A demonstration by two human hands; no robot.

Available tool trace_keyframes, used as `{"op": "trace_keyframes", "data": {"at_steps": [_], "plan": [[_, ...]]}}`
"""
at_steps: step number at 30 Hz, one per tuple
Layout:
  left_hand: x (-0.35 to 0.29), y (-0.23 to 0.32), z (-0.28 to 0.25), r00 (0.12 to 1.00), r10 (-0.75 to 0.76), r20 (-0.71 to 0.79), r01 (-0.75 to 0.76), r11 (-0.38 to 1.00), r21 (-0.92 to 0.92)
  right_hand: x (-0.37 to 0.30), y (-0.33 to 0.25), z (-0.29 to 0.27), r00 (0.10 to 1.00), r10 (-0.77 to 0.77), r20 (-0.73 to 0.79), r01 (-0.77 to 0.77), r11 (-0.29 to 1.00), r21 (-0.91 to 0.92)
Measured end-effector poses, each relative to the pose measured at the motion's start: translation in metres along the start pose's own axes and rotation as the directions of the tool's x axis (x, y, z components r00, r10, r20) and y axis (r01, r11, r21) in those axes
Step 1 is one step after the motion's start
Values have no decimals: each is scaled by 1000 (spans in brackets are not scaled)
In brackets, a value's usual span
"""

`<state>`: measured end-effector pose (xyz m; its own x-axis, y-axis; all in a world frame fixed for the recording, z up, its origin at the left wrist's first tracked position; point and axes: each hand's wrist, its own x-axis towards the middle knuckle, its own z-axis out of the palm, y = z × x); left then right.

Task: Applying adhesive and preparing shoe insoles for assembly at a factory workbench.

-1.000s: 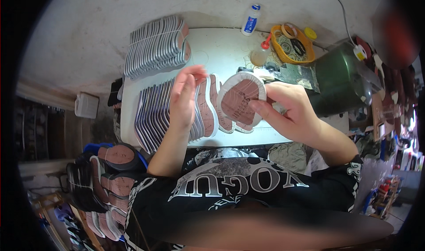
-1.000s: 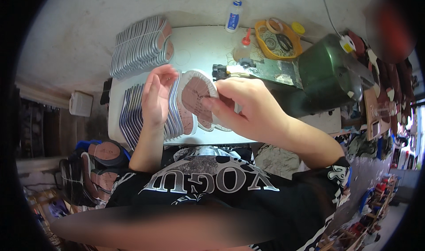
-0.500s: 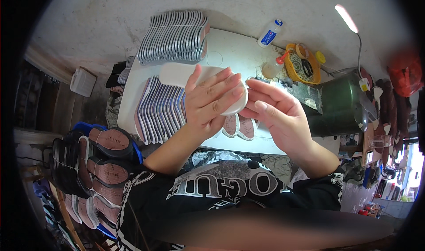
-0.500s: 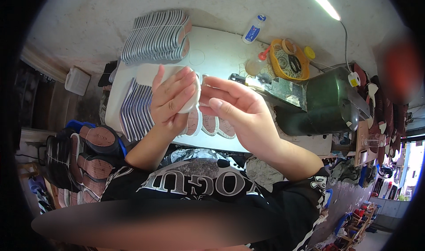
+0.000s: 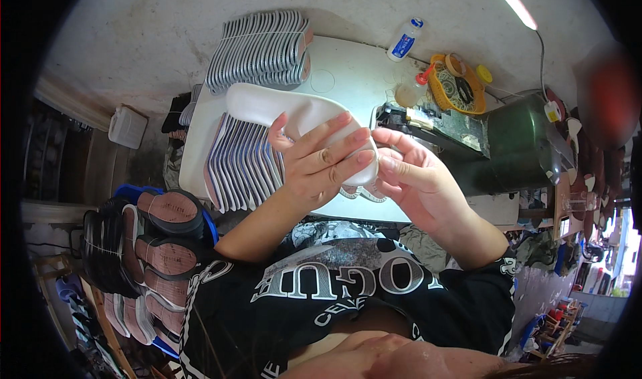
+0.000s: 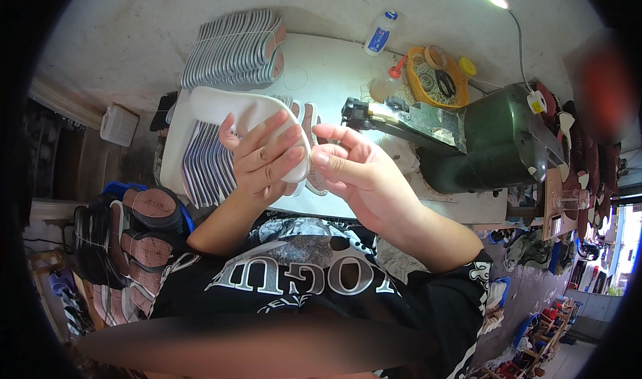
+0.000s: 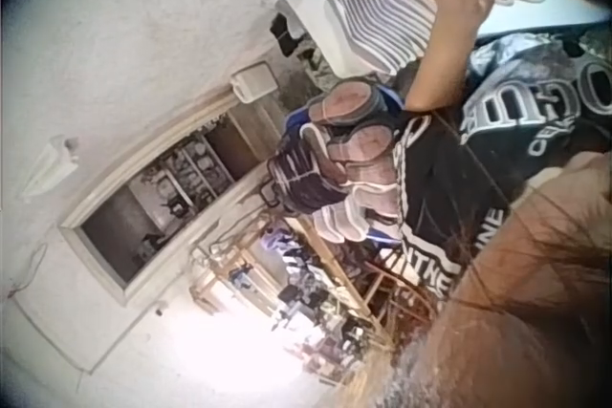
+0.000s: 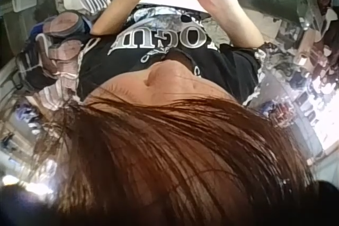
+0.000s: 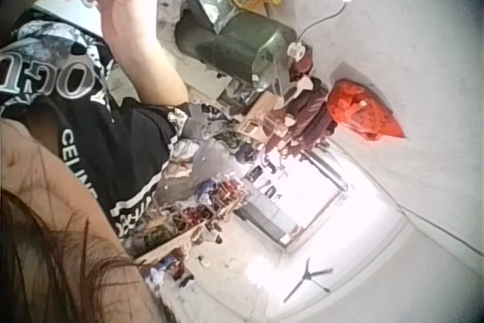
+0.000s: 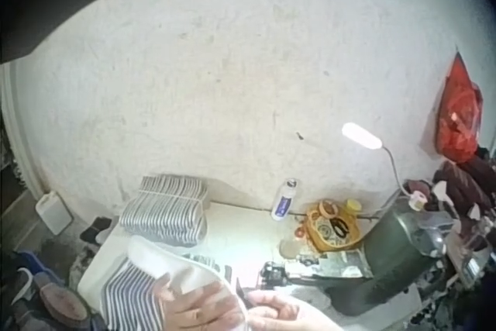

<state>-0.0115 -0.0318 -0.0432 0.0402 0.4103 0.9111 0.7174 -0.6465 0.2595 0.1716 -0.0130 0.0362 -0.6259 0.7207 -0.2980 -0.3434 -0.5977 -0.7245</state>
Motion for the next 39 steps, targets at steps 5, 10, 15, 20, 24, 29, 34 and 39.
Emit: {"op": "trace_keyframes", "data": {"at_steps": [5, 10, 15, 20, 24, 29, 34, 39], "plan": [[-13, -3, -3, 997, 32, 65, -23, 990, -136, 2, 15, -1, 991, 48, 123, -71, 979, 189], [-8, 5, 0, 998, -68, -7, 63, 951, -303, -4, 26, 11, 988, -68, 136, 32, 967, 251], [-11, 9, -1, 991, -125, -53, 93, 909, -406, -5, 31, 13, 961, -105, 255, 31, 959, 280], [-15, 12, 1, 987, -154, -47, 117, 887, -447, -7, 31, 25, 984, -141, 108, 123, 980, 158], [-5, 11, -2, 991, -122, -60, 89, 917, -388, -7, 31, 25, 980, -162, 112, 142, 975, 170], [14, 7, -19, 971, -90, 222, 201, 813, -547, -13, 7, 19, 880, -418, 227, 468, 676, -569], [26, 12, -17, 867, -265, 422, 482, 659, -577, 0, 6, -2, 606, -699, 380, 502, -35, -864], [41, 14, -14, 690, -300, 659, 679, 586, -443, 5, 11, -21, 569, -783, 252, 468, 57, -882]]}}
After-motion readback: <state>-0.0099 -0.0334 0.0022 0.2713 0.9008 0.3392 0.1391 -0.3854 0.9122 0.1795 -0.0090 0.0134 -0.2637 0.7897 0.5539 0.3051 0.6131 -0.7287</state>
